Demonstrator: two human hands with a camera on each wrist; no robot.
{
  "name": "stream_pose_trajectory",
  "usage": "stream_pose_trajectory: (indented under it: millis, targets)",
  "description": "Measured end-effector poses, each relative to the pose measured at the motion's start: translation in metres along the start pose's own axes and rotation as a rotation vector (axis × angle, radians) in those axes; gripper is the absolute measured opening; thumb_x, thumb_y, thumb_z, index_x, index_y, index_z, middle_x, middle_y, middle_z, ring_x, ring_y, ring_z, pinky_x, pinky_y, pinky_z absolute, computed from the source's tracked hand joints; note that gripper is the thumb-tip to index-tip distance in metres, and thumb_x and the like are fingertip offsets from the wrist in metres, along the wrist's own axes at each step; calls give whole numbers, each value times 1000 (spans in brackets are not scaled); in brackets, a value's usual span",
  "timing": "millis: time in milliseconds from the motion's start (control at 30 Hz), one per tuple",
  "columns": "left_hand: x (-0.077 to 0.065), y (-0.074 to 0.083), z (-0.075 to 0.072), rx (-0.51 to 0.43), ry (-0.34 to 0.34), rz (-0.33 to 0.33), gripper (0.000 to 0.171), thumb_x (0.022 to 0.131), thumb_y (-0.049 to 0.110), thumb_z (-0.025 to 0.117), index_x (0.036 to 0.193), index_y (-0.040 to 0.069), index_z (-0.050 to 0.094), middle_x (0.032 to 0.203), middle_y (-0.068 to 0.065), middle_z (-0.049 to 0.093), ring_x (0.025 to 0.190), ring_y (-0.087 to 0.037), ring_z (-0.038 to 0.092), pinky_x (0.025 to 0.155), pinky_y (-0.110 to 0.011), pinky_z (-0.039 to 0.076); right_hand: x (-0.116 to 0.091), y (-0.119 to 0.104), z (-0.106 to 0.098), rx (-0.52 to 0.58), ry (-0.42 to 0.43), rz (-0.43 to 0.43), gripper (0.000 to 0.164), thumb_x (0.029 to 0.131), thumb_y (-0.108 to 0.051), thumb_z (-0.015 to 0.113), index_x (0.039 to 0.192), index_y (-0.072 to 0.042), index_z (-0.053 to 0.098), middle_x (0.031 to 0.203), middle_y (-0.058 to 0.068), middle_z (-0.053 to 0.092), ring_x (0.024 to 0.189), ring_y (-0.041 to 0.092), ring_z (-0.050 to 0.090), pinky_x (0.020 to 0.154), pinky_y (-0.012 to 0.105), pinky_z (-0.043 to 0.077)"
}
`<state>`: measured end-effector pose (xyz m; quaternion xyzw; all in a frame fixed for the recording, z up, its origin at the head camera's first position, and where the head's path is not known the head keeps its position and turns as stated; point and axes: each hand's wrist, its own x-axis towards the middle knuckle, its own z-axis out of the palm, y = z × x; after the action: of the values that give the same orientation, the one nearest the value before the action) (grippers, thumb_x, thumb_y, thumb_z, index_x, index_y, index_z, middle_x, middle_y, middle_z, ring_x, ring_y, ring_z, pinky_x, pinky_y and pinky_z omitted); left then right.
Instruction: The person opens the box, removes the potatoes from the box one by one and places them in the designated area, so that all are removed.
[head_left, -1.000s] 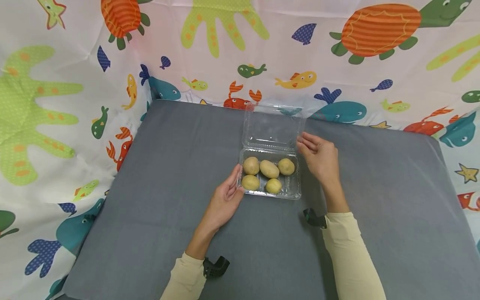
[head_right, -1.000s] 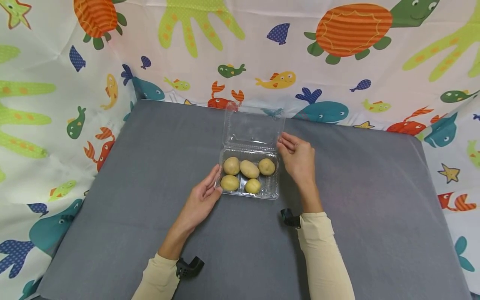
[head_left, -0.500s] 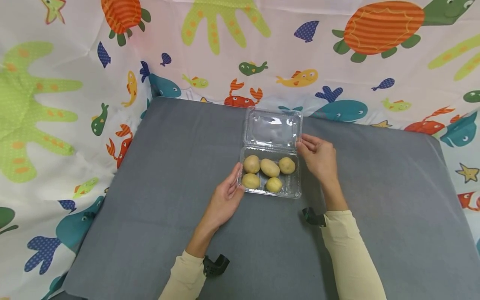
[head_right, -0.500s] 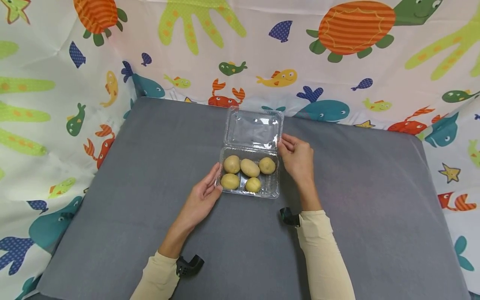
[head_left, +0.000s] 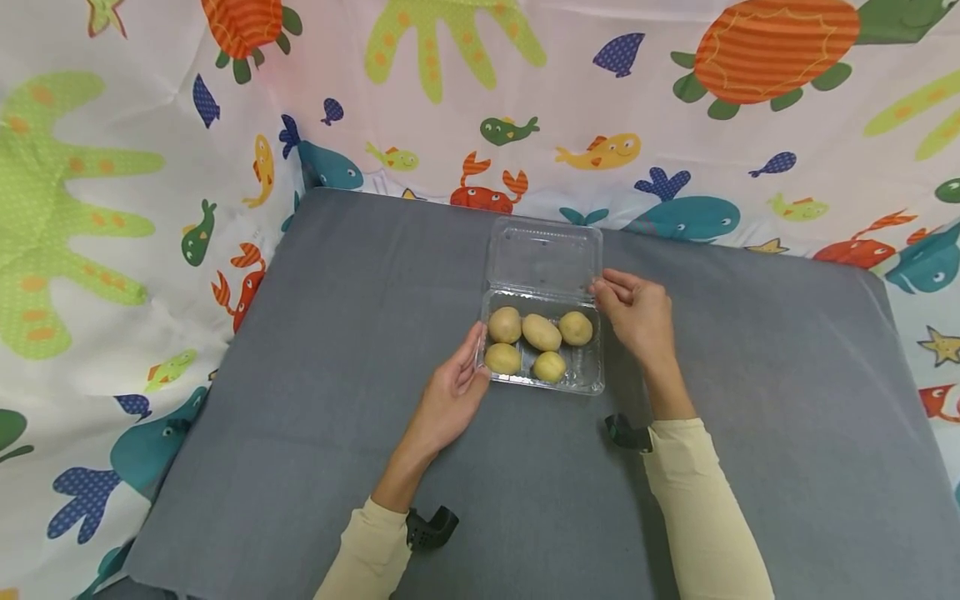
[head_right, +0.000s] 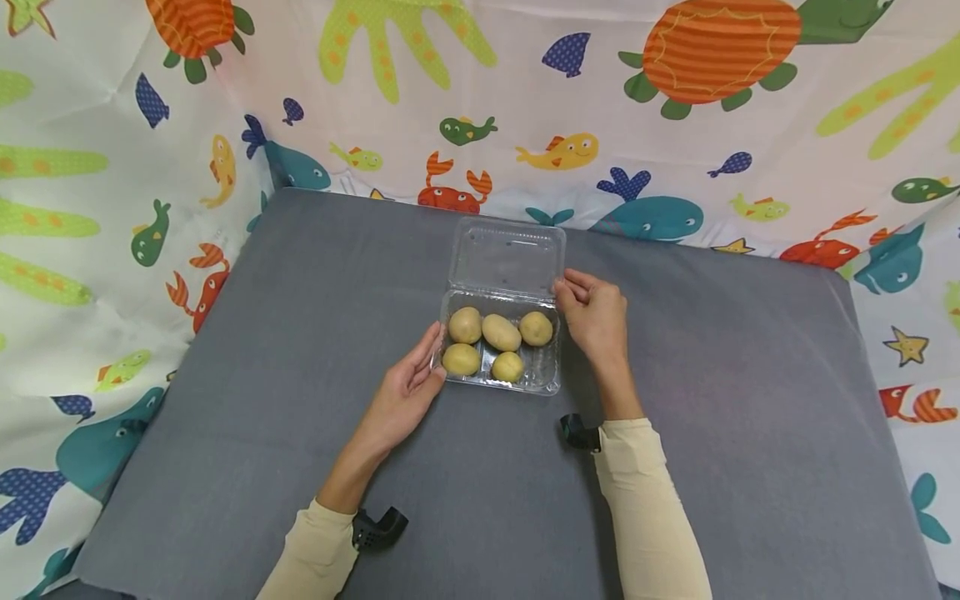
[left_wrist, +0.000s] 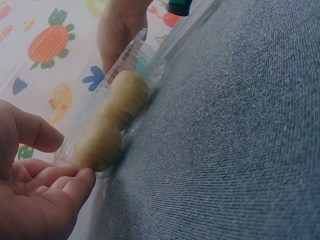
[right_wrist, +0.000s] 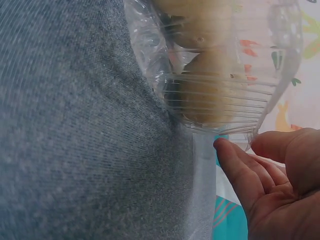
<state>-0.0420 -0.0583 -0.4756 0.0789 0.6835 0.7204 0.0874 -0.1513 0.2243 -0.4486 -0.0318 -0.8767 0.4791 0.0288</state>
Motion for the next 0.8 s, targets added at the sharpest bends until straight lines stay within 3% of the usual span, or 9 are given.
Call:
stream_pose_trajectory:
  millis: [367, 633, 800]
  targets:
    - [0, 0, 0, -15, -6, 4, 66, 109, 0, 51, 168, 6, 24, 173, -8, 25, 158, -19, 25, 125, -40, 30, 1, 0, -1, -8, -6, 28, 45, 106, -29, 68, 141, 0, 67, 120, 15, 77, 102, 21, 78, 72, 10, 57]
    - [-1, 0, 0, -20, -8, -6, 65, 109, 0, 51, 168, 6, 25, 173, -5, 26, 158, -14, 25, 122, -29, 31, -2, -1, -4, 7, -44, 60, 44, 108, -28, 65, 141, 1, 66, 121, 17, 76, 106, 29, 77, 73, 12, 58]
    - [-1, 0, 0, -5, -4, -16, 65, 109, 2, 51, 168, 8, 25, 173, -3, 27, 157, -13, 27, 121, -28, 33, -1, 0, -4, 1, -68, 64, 47, 109, -30, 63, 143, 1, 65, 125, 18, 75, 108, 30, 76, 75, 14, 59]
